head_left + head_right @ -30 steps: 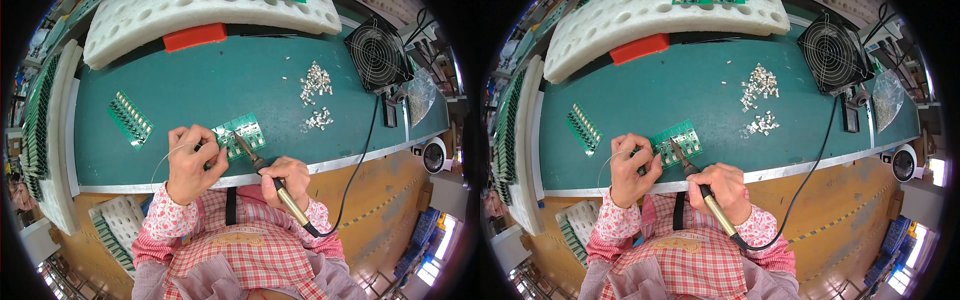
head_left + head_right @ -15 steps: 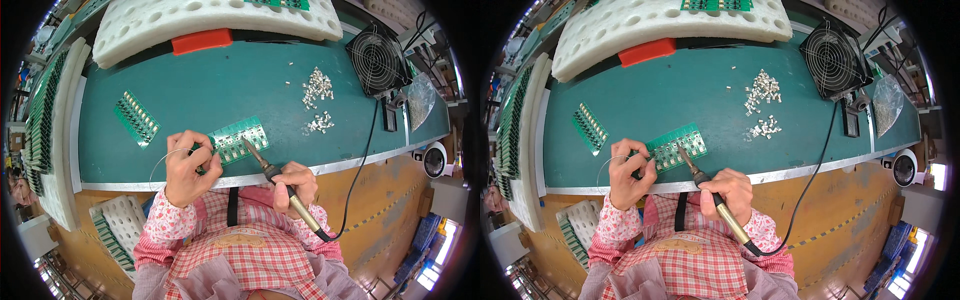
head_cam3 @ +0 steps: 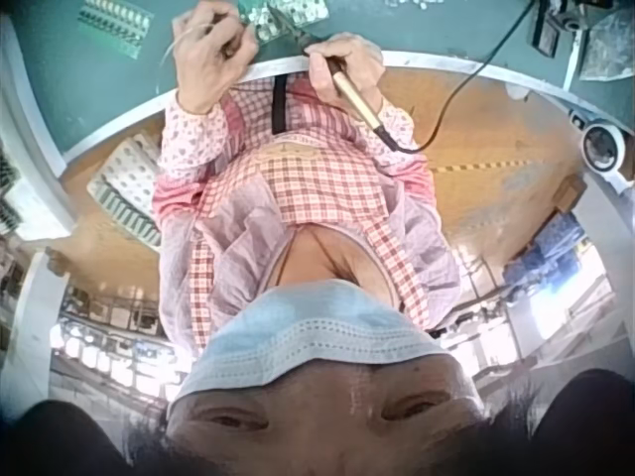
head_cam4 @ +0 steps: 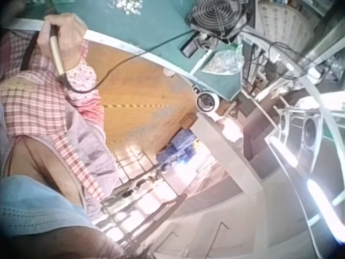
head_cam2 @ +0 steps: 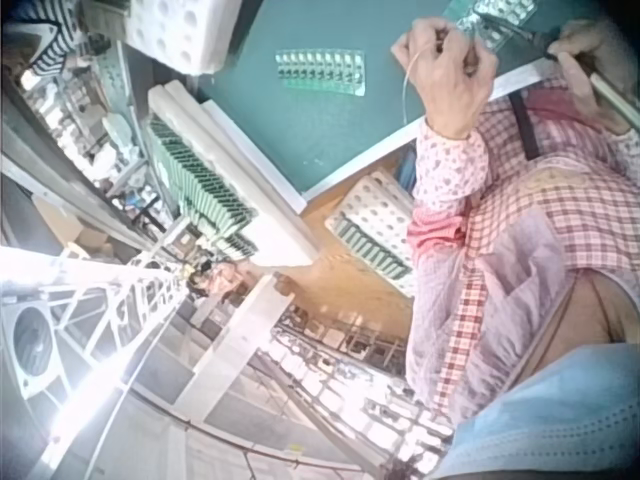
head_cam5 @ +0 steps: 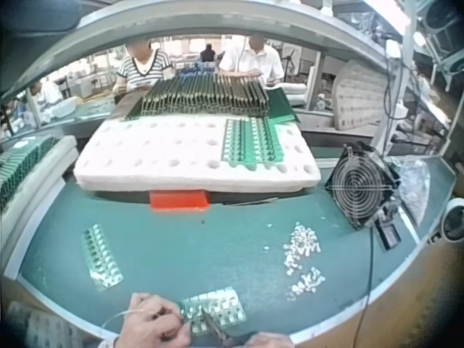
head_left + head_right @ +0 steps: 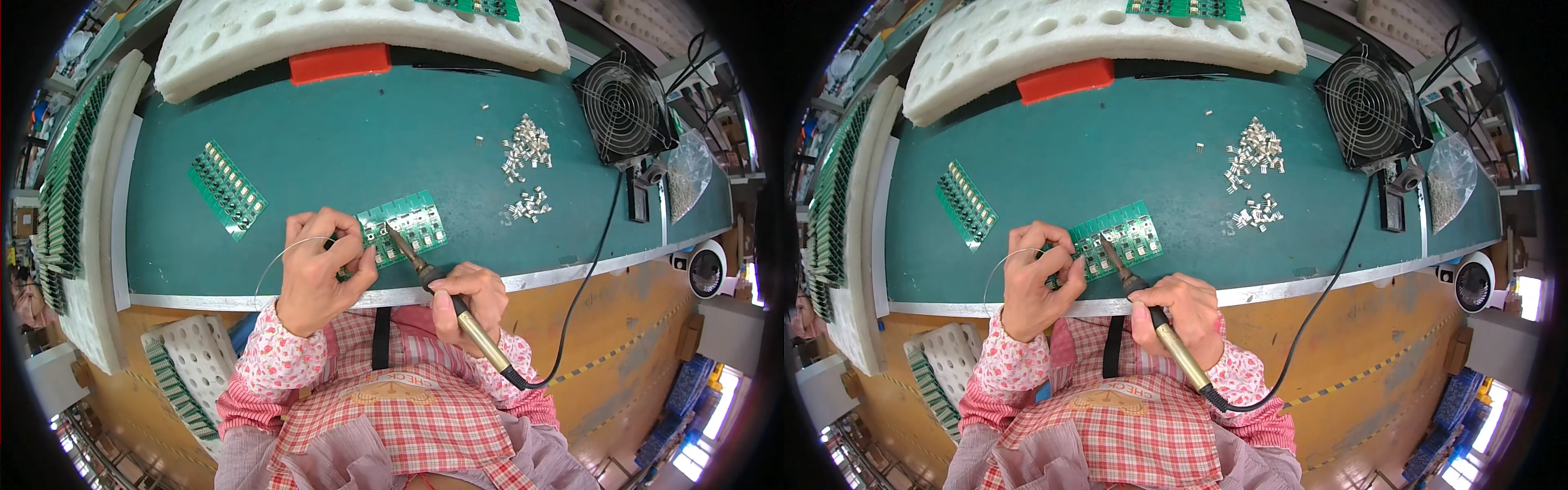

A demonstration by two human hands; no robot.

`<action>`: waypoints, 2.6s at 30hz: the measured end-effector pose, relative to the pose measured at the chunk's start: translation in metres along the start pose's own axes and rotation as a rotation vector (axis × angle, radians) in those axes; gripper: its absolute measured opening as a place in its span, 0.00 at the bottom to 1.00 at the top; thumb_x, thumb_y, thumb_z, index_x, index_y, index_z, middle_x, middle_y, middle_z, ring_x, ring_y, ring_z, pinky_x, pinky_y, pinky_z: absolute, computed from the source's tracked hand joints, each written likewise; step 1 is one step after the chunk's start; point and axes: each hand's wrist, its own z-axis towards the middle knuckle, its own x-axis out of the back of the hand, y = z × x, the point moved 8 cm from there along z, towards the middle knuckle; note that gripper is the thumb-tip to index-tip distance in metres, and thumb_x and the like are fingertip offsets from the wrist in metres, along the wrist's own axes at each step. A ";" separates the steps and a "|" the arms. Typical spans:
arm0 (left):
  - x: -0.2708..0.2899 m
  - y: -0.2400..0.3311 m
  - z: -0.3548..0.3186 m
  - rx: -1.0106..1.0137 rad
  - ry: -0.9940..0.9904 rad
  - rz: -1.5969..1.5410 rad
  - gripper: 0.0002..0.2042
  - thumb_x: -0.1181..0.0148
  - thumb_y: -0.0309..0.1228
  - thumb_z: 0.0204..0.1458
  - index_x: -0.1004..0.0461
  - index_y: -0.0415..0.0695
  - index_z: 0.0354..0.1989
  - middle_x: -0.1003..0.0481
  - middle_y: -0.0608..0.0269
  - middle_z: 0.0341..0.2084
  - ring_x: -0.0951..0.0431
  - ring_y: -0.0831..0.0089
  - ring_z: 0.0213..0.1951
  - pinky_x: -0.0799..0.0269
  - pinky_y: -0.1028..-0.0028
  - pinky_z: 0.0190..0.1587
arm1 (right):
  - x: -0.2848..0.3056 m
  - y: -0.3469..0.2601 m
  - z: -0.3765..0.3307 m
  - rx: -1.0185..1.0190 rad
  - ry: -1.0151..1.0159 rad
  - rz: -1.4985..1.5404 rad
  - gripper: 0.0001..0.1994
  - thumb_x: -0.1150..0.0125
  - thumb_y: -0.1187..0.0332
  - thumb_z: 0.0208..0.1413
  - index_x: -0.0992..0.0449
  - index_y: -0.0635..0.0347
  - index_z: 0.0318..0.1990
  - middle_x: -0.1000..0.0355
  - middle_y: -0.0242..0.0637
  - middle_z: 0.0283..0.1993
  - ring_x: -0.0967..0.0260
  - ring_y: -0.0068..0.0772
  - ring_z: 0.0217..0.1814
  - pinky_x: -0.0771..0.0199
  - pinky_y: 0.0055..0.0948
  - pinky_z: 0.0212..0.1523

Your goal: The person solders components onto a circuit board using a soldering iron and solder wire, inserts metal components into another circuit board by hand, and solders them in place with the soldering iron.

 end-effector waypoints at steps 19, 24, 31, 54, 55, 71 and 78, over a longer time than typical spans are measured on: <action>0.014 -0.007 -0.007 0.054 0.035 0.005 0.10 0.35 0.22 0.35 0.33 0.44 0.14 0.29 0.65 0.28 0.31 0.66 0.31 0.40 0.67 0.39 | 0.007 -0.006 -0.010 0.123 0.007 0.028 0.05 0.46 0.76 0.52 0.33 0.69 0.34 0.35 0.34 0.16 0.40 0.26 0.13 0.37 0.30 0.16; 0.012 -0.008 -0.007 0.030 0.003 -0.023 0.10 0.35 0.22 0.35 0.34 0.43 0.14 0.29 0.65 0.28 0.32 0.66 0.31 0.41 0.67 0.39 | 0.001 -0.006 -0.007 0.059 0.038 0.110 0.06 0.38 0.80 0.44 0.28 0.66 0.31 0.34 0.34 0.18 0.38 0.30 0.13 0.39 0.28 0.16; 0.006 -0.010 -0.007 0.036 -0.035 -0.022 0.09 0.37 0.21 0.37 0.33 0.42 0.17 0.29 0.62 0.31 0.33 0.65 0.32 0.42 0.67 0.40 | -0.008 -0.003 -0.004 0.023 -0.003 0.092 0.07 0.38 0.81 0.42 0.27 0.66 0.31 0.32 0.36 0.19 0.35 0.32 0.14 0.35 0.30 0.18; 0.013 -0.016 -0.014 0.138 -0.048 -0.031 0.09 0.38 0.22 0.40 0.33 0.41 0.17 0.29 0.61 0.33 0.32 0.64 0.36 0.39 0.67 0.44 | -0.006 -0.012 -0.006 0.166 -0.010 0.029 0.05 0.44 0.79 0.48 0.32 0.68 0.33 0.36 0.35 0.18 0.41 0.27 0.12 0.40 0.29 0.15; 0.015 -0.016 -0.015 0.136 -0.046 -0.030 0.09 0.38 0.22 0.40 0.33 0.41 0.17 0.29 0.61 0.33 0.32 0.64 0.36 0.39 0.67 0.44 | -0.005 -0.012 -0.009 0.169 -0.010 0.029 0.05 0.44 0.79 0.48 0.32 0.68 0.33 0.36 0.35 0.18 0.41 0.27 0.12 0.40 0.29 0.15; 0.013 -0.016 -0.014 0.107 -0.034 -0.003 0.09 0.36 0.22 0.39 0.33 0.43 0.17 0.28 0.63 0.33 0.32 0.64 0.34 0.40 0.67 0.41 | -0.026 -0.012 0.000 0.063 -0.078 0.042 0.04 0.43 0.78 0.48 0.31 0.66 0.32 0.35 0.34 0.16 0.40 0.28 0.13 0.39 0.29 0.17; 0.008 -0.018 -0.013 0.102 -0.042 0.033 0.10 0.35 0.22 0.39 0.33 0.43 0.17 0.30 0.63 0.31 0.32 0.65 0.33 0.42 0.68 0.40 | -0.027 -0.011 -0.002 0.066 -0.086 -0.014 0.07 0.37 0.78 0.43 0.28 0.63 0.30 0.32 0.35 0.19 0.34 0.33 0.16 0.34 0.30 0.19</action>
